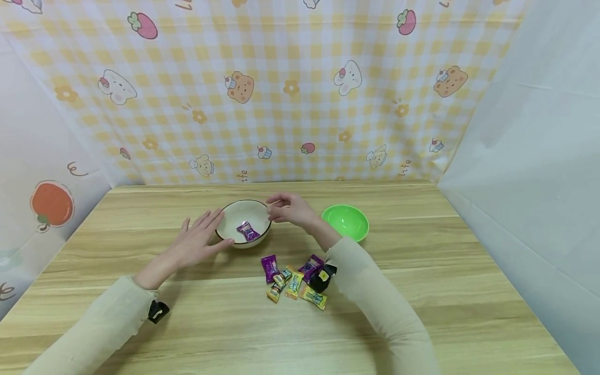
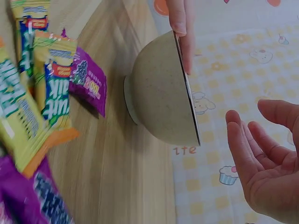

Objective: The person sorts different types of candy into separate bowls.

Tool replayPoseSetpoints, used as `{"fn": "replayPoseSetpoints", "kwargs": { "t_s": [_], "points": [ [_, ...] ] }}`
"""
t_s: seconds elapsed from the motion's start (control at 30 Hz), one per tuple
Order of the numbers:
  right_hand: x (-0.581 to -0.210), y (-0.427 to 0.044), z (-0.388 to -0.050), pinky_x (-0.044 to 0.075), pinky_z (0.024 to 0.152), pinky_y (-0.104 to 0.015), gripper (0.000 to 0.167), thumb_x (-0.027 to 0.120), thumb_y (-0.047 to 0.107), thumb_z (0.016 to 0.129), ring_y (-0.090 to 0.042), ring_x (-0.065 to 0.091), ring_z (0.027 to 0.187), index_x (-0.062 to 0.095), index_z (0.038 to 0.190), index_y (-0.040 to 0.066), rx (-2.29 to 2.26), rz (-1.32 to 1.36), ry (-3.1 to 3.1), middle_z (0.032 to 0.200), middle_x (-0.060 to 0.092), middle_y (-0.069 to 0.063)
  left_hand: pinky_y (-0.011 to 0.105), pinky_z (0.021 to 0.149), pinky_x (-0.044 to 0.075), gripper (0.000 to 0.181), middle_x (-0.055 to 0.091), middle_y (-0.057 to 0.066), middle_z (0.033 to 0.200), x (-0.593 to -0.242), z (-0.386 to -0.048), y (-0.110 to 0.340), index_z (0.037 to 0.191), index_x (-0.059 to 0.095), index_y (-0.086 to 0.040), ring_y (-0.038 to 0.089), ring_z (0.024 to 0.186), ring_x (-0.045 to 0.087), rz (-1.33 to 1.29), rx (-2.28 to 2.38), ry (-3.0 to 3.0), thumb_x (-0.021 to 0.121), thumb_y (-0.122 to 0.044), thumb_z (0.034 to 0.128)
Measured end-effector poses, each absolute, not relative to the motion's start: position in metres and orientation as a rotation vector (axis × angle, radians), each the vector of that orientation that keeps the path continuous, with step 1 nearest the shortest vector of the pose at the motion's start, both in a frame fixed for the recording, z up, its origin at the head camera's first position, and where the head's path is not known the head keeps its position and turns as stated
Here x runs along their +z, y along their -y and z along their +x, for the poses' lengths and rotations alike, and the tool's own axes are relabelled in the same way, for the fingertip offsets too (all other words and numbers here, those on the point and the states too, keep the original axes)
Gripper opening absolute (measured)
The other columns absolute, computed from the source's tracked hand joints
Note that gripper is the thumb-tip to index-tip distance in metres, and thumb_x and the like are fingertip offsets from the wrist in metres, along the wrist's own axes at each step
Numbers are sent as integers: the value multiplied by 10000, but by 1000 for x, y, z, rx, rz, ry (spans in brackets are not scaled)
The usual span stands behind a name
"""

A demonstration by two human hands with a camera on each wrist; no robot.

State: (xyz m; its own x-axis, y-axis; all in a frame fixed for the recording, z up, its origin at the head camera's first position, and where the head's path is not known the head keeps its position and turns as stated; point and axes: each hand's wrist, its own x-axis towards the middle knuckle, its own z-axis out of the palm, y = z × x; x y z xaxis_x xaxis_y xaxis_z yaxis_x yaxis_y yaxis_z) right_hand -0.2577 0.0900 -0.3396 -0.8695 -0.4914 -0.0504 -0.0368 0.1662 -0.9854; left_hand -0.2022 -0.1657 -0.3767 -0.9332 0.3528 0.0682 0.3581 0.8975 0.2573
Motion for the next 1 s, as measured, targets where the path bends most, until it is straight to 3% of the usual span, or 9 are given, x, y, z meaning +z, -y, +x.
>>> {"fn": "replayPoseSetpoints", "kwargs": {
  "t_s": [0.13,0.3,0.53,0.73,1.0],
  "points": [
    [-339,-102,-251,454,791,-419,312,545,37,863,-276,602,843,489,1155,-61,-1714,-520,-2121,1022,532,-266,601,949,-40,890,137,119,1446,-377,-202,166,1395,202,-21,333,1294,96,-573,-421,3041,347,-672,805],
    [-342,-116,-240,462,765,-438,314,547,56,862,-264,611,807,491,1148,-60,-1649,-576,-2145,949,580,-198,596,950,-50,881,135,123,1445,-377,-202,166,1395,197,-19,327,1298,77,-570,-424,3046,357,-659,811],
    [-352,-123,-227,446,787,-452,332,572,121,859,-386,564,895,497,1151,-19,-1547,-476,-2083,1012,555,-260,594,954,-42,877,127,108,1449,-377,-202,166,1399,191,-30,320,1301,74,-566,-419,3055,353,-661,811],
    [-369,-123,-226,465,760,-413,403,565,123,860,-335,583,869,449,1184,-87,-1498,-458,-2035,1009,575,-249,596,952,-43,888,125,109,1450,-377,-202,166,1399,190,-30,321,1300,74,-568,-418,3056,346,-671,806],
    [-388,-112,-230,509,622,-324,313,585,76,825,-215,611,692,510,1094,-66,-1455,-364,-2042,826,621,-128,602,950,-31,887,136,118,1447,-378,-202,167,1398,192,-24,333,1295,97,-574,-416,3049,344,-669,808]
  ]
}}
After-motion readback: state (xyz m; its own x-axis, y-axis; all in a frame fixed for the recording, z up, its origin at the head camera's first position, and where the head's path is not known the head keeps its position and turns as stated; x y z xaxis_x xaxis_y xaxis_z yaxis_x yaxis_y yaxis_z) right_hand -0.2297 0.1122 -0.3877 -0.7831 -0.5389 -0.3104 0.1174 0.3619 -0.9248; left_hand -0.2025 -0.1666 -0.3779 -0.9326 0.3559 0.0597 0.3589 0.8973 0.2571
